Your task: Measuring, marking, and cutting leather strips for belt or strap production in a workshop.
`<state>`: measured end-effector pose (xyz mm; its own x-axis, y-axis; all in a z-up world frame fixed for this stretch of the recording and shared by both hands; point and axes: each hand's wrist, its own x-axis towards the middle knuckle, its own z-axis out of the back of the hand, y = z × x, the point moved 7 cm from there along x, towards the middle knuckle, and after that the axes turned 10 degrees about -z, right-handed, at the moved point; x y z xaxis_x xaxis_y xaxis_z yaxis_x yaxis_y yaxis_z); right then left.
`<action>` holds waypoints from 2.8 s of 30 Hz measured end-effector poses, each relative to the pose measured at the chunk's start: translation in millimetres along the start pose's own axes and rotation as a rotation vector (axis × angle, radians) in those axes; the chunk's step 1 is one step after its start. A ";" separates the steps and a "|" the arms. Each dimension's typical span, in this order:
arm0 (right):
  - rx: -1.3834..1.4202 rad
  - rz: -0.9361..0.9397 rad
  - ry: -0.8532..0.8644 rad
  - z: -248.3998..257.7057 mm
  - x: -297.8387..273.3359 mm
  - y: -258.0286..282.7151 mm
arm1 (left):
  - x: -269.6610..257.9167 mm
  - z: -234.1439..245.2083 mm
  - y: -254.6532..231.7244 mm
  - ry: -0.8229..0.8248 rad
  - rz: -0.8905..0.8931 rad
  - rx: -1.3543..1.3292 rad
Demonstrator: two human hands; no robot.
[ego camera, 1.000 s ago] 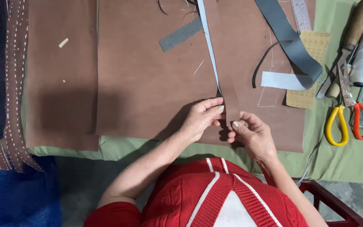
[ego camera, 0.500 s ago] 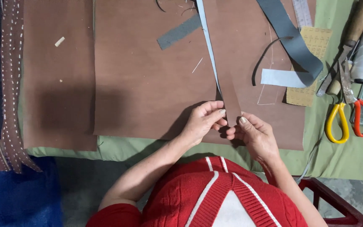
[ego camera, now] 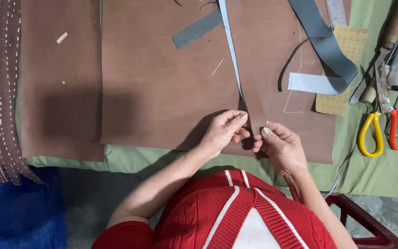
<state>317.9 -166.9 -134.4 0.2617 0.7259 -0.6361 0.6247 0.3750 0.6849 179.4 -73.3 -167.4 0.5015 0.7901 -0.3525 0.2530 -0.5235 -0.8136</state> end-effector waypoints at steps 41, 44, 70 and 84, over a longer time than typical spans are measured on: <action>-0.497 0.771 -0.059 -75.1 109.1 143.5 | 158.6 -29.1 -60.0 -0.056 -0.081 -0.305; -0.443 0.752 -0.034 -63.7 118.3 138.7 | 156.2 -26.8 -60.8 -0.070 -0.086 -0.285; -0.636 0.974 -0.065 -71.8 102.1 159.0 | 148.6 -30.2 -66.3 0.047 -0.143 -0.237; -0.688 0.937 -0.030 -76.3 101.6 158.3 | 151.7 -27.6 -63.4 0.043 -0.073 -0.237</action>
<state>387.3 10.2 -63.6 0.4330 0.8742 0.2199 -0.3522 -0.0605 0.9340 262.3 71.0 -156.5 0.5080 0.8170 -0.2729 0.4745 -0.5298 -0.7030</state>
